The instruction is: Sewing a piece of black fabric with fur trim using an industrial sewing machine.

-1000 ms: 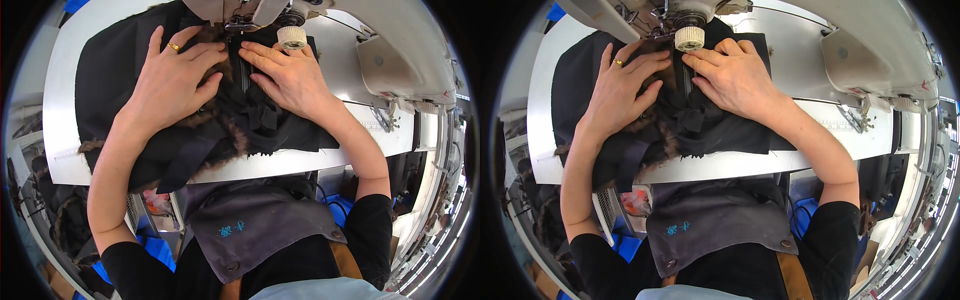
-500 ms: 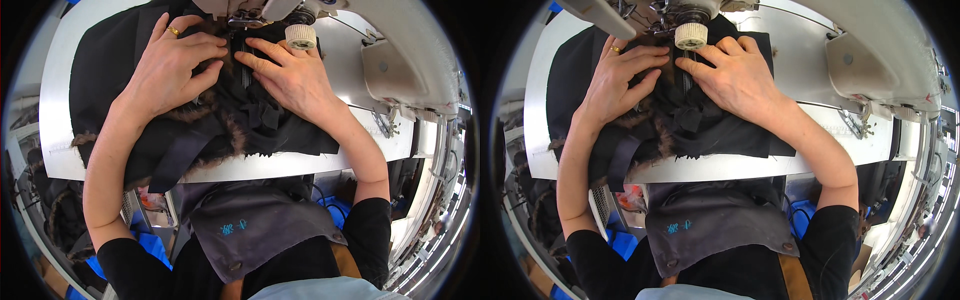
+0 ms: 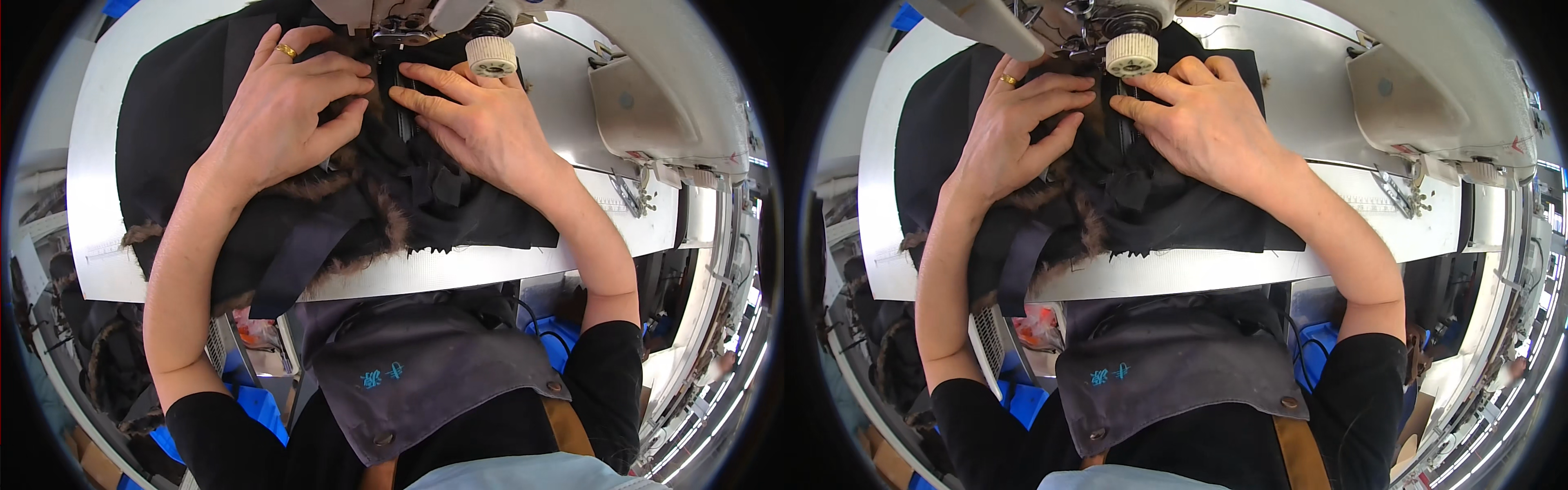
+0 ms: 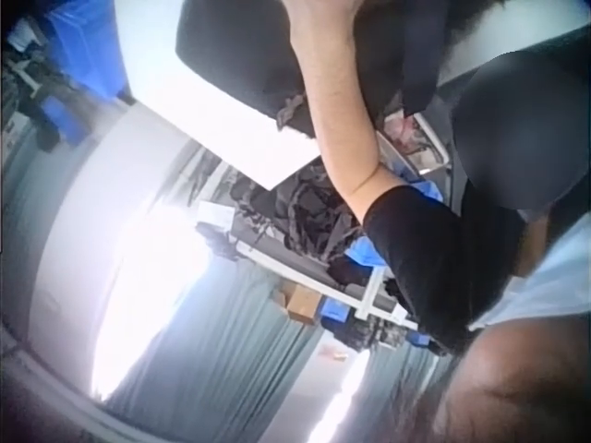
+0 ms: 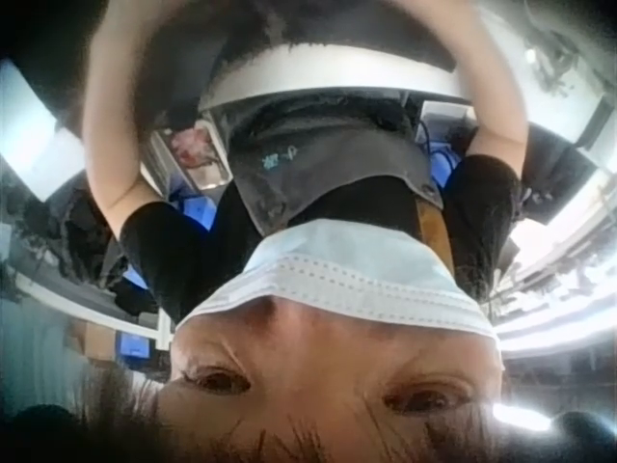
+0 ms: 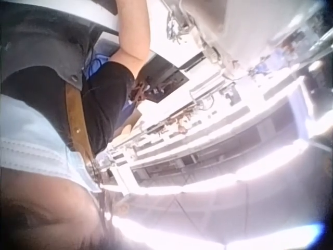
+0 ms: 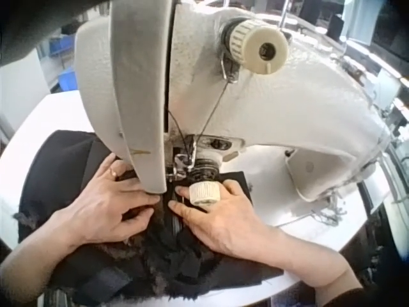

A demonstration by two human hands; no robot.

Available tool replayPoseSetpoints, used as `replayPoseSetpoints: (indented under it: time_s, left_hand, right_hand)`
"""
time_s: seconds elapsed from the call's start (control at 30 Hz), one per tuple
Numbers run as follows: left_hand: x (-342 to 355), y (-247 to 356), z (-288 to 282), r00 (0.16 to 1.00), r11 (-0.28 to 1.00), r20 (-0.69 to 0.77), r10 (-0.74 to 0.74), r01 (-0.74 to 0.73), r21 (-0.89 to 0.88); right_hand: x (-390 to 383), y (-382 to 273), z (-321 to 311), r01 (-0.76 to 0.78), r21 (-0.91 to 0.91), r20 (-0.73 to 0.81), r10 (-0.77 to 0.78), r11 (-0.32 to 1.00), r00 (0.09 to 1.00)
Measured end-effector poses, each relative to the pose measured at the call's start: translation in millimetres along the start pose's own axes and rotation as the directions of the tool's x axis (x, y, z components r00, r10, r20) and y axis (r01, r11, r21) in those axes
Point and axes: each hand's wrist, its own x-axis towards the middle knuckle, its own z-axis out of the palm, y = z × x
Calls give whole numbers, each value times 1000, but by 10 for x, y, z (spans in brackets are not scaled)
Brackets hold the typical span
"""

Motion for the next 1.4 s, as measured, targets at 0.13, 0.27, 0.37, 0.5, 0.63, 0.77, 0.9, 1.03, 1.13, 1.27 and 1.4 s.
replayPoseSetpoints:
  time_s: [0.13,0.27,0.37,0.5,0.63,0.77,0.9,1.03,1.13,1.27,1.4]
  left_hand:
    - [-2,13,-11,1000,1000,-12,1,-1,15]
    - [-3,4,-27,1000,1000,-9,26,-26,8]
    - [-6,0,-28,1000,1000,13,13,-13,-13]
    - [6,-13,-14,1000,1000,-12,17,-17,2]
    - [12,-20,-7,1000,1000,-14,7,-7,-14]
    - [16,-14,-13,1000,1000,-12,2,-3,-17]
    - [13,-40,3,1000,1000,-16,8,-8,-19]
    - [50,-22,-14,999,1000,-25,24,-25,-18]
    - [44,-41,-4,999,1000,-33,28,-28,-14]
    - [52,-66,9,999,999,-39,28,-29,-25]
    - [60,-82,8,999,999,-29,25,-26,-43]
  right_hand:
    - [-5,19,61,46,-6,-41,-46,999,998]
    - [34,-10,49,63,6,-27,-62,998,998]
    - [51,-4,45,67,3,10,-67,998,998]
    - [5,28,70,72,56,-32,-70,996,997]
    - [12,21,68,66,72,-45,-63,995,997]
    - [13,-9,46,32,61,-19,-30,998,999]
    - [26,-18,33,13,54,1,-13,998,1000]
    - [14,3,20,0,63,7,-1,998,1000]
    - [19,9,40,8,56,4,-9,998,1000]
    - [31,33,68,5,60,-1,-5,998,1000]
    - [33,49,96,7,87,-12,-6,996,1000]
